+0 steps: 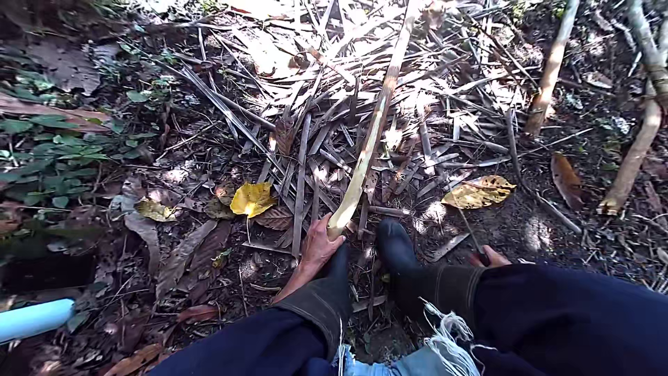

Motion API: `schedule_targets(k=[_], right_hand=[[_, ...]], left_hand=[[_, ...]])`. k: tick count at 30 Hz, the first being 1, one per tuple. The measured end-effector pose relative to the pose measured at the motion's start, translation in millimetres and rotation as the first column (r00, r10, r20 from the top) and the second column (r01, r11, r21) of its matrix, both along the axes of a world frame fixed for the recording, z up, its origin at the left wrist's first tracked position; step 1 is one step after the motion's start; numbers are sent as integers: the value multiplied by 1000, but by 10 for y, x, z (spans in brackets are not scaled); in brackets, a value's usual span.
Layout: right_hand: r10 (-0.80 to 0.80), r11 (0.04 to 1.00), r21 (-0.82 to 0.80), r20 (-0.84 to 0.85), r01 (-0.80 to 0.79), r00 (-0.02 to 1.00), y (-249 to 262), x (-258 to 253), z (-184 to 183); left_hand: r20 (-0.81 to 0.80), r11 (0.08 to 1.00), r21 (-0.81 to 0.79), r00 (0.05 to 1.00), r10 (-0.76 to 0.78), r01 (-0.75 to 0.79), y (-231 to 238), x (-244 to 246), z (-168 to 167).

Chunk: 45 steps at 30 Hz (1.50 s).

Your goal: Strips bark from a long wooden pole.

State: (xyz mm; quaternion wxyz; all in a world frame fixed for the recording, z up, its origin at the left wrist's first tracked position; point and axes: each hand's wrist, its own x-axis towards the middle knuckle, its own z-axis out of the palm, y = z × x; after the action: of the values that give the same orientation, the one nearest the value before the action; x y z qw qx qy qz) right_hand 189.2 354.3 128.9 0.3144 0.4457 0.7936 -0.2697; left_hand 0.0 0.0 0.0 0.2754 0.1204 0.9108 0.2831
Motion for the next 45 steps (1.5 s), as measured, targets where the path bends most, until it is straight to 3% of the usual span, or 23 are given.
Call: schedule_targets(k=[1,3,8,11,14,18,19,22,25,27,29,31,33,36,37,39,40,42,45], right_hand=[[192,981,33,-157,-189,969,85,9,-280],[420,906,117,-350,-406,837,93,-184,-676],[701,702,208,-370,-681,610,-37,-780,-993],[737,656,254,-422,-711,528,-122,-818,-1257],[721,670,280,-466,-688,513,-172,-836,-1411],[596,773,80,-432,-630,677,-127,-1041,-1388],[586,778,75,-449,-624,675,-110,-1041,-1382],[601,753,222,-617,-620,509,-135,-899,-1411],[725,638,366,-583,-678,367,-152,-857,-1348],[717,661,374,-571,-651,400,-136,-865,-1351],[618,769,317,-593,-555,517,-118,-875,-1366],[589,791,330,-635,-514,500,-124,-858,-1363],[628,750,370,-657,-548,416,-172,-804,-1316],[766,601,438,-555,-668,325,-123,-905,-1204],[758,617,406,-536,-674,372,-62,-1016,-1154],[624,771,288,-520,-568,584,150,-1298,-1087],[566,821,288,-531,-494,631,282,-1428,-1115],[536,844,319,-544,-431,646,499,-1596,-1151],[645,756,312,-503,-575,575,583,-1491,-1057]], left_hand=[[-18,1000,-4,1000,-18,18,28,-14,-3],[-21,999,-10,999,-49,49,24,-35,-27],[33,998,-2,998,-62,62,73,-149,-125],[120,996,-76,992,-38,47,174,-242,-116],[186,992,-99,980,-65,85,207,-305,-61],[215,998,-35,975,-52,61,217,-283,99],[219,998,-7,974,-52,55,211,-270,141],[226,997,64,973,-48,35,192,-247,260],[242,996,92,970,-5,-18,195,-233,399],[236,995,96,972,0,-23,193,-238,467],[221,995,101,975,-14,-8,180,-236,509],[217,994,112,976,-16,-9,176,-243,538],[226,993,114,974,-12,-14,159,-236,571],[224,993,108,974,13,-38,175,-215,612],[220,993,109,976,10,-35,177,-214,606],[216,994,107,976,-5,-19,184,-207,579],[220,994,106,976,-7,-17,188,-193,577],[228,995,104,974,-11,-13,194,-182,575],[229,994,112,973,-10,-16,186,-202,550]])
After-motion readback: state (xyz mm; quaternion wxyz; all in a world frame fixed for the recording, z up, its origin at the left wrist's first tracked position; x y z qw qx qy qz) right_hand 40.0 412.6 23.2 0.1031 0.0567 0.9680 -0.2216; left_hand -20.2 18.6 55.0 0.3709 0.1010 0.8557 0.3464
